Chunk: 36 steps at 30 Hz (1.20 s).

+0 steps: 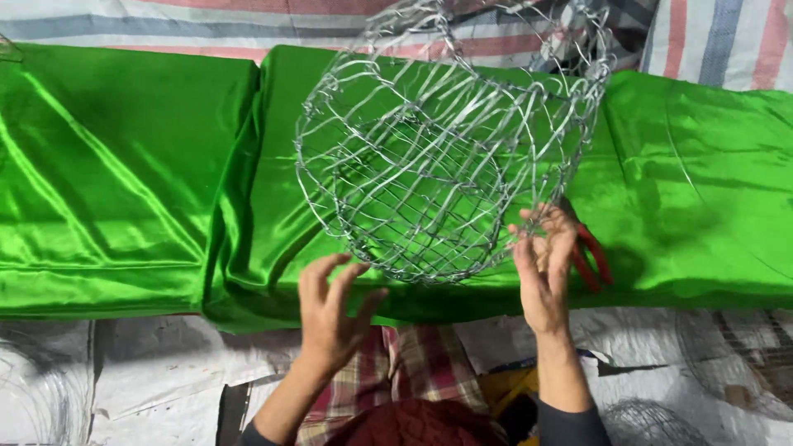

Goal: Inspecting and adjusting the structure of a wire mesh basket

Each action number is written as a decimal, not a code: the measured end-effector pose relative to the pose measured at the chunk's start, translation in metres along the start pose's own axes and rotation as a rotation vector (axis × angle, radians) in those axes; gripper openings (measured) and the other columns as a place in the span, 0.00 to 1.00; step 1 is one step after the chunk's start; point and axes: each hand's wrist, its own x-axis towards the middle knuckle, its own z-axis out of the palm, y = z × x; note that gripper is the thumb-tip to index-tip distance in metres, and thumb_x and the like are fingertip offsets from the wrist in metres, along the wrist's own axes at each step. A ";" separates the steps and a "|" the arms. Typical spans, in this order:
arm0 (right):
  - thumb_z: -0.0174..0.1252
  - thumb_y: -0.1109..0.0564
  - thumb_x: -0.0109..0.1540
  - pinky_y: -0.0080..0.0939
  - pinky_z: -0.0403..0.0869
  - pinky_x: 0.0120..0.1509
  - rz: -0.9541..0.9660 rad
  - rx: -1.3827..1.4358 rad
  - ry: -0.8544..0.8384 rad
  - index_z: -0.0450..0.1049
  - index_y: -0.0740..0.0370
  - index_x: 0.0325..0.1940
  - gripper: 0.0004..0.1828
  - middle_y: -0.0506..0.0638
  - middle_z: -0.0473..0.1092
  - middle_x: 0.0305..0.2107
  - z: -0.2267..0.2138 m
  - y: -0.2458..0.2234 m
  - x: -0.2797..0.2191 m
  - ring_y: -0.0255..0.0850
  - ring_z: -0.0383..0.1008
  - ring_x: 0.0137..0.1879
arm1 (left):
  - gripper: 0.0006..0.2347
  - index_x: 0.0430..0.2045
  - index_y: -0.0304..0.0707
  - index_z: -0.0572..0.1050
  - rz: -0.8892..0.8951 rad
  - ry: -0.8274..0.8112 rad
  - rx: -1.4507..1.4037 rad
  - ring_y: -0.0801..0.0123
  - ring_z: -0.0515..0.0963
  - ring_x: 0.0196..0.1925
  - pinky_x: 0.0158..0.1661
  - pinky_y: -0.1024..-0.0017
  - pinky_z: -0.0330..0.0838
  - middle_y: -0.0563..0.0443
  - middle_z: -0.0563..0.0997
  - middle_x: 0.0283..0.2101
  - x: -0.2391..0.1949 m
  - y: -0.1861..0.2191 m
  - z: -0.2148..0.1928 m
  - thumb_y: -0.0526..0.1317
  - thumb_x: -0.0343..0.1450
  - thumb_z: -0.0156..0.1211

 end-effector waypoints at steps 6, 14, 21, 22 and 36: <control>0.63 0.55 0.63 0.58 0.75 0.58 -0.139 -0.122 -0.102 0.48 0.58 0.72 0.39 0.64 0.58 0.62 -0.031 0.032 -0.008 0.57 0.70 0.56 | 0.22 0.53 0.47 0.79 0.211 0.079 0.043 0.49 0.77 0.57 0.55 0.53 0.68 0.46 0.78 0.55 0.023 0.031 0.015 0.47 0.65 0.73; 0.59 0.51 0.66 0.52 0.80 0.53 -0.246 -0.256 -0.150 0.61 0.64 0.55 0.21 0.64 0.54 0.62 -0.017 0.040 -0.015 0.56 0.72 0.58 | 0.13 0.45 0.39 0.73 0.241 -0.141 -0.137 0.57 0.85 0.41 0.54 0.54 0.69 0.48 0.83 0.41 0.040 0.017 0.008 0.36 0.69 0.68; 0.60 0.54 0.66 0.50 0.81 0.52 -0.184 -0.241 -0.181 0.66 0.67 0.49 0.16 0.62 0.53 0.63 -0.021 0.041 -0.015 0.54 0.78 0.52 | 0.09 0.38 0.38 0.74 0.203 -0.195 -0.207 0.56 0.84 0.34 0.45 0.56 0.77 0.52 0.84 0.34 0.046 0.011 0.001 0.36 0.69 0.68; 0.60 0.54 0.66 0.50 0.81 0.51 -0.186 -0.239 -0.172 0.67 0.67 0.49 0.15 0.62 0.54 0.63 -0.022 0.041 -0.015 0.54 0.78 0.51 | 0.10 0.39 0.39 0.75 0.182 -0.167 -0.196 0.56 0.84 0.34 0.45 0.57 0.77 0.52 0.85 0.35 0.044 0.009 0.004 0.37 0.68 0.70; 0.55 0.66 0.68 0.47 0.77 0.54 -0.426 -0.331 0.009 0.73 0.69 0.44 0.02 0.59 0.67 0.43 -0.021 0.038 0.003 0.51 0.75 0.49 | 0.11 0.49 0.37 0.79 0.071 -0.130 -0.202 0.46 0.82 0.37 0.47 0.52 0.77 0.45 0.83 0.32 0.050 0.030 0.000 0.34 0.74 0.58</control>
